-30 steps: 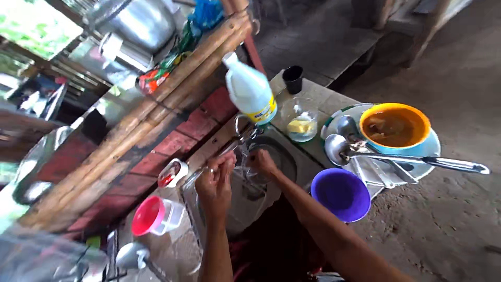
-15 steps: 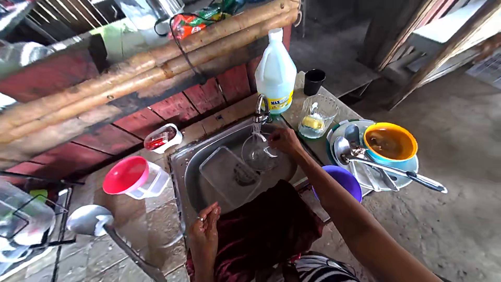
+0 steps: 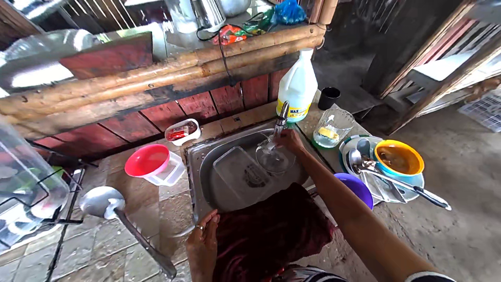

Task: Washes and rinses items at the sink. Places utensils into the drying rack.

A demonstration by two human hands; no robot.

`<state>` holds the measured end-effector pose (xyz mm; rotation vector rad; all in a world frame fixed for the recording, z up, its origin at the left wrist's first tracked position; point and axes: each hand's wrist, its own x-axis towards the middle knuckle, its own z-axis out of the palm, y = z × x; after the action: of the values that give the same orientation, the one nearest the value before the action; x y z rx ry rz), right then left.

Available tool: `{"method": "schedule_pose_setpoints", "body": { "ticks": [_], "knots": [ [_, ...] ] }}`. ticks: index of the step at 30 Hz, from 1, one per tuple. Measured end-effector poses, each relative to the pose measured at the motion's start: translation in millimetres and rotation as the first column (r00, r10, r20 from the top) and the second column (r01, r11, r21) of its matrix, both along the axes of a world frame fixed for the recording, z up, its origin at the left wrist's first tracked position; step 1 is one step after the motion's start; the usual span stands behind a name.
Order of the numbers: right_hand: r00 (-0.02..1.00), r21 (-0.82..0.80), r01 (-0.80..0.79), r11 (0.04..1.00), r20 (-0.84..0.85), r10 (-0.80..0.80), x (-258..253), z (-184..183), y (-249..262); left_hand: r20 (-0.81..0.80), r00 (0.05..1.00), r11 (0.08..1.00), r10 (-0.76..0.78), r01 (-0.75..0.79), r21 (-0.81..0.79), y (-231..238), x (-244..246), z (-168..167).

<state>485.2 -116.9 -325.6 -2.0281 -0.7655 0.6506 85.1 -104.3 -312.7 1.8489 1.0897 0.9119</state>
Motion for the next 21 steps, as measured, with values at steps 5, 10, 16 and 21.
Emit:
{"method": "schedule_pose_setpoints", "body": {
  "ticks": [5, 10, 16, 21],
  "knots": [
    [0.986, 0.052, 0.07, 0.996, -0.154, -0.061, 3.1, 11.2, -27.5, -0.001, 1.0, 1.0, 0.0, 0.0, -0.001, 6.1, -13.2, 0.9],
    [0.758, 0.044, 0.409, 0.911, -0.572, -0.313, -1.1, 5.2, -28.6, 0.013, 1.0, 1.0, -0.018, 0.018, 0.003, 6.5, -13.9, -2.9],
    [0.503, 0.047, 0.545, 0.837, -0.817, -0.282, -8.4, -3.8, -42.3, -0.002, 1.0, 1.0, -0.028, 0.028, -0.014, 1.8, -22.8, -11.3],
    [0.469, 0.126, 0.475, 0.871, -0.874, -0.13, -8.8, -15.2, -30.6, -0.072, 0.996, 0.989, -0.05, 0.04, -0.142, -0.9, -26.4, 2.3]
  ]
}}
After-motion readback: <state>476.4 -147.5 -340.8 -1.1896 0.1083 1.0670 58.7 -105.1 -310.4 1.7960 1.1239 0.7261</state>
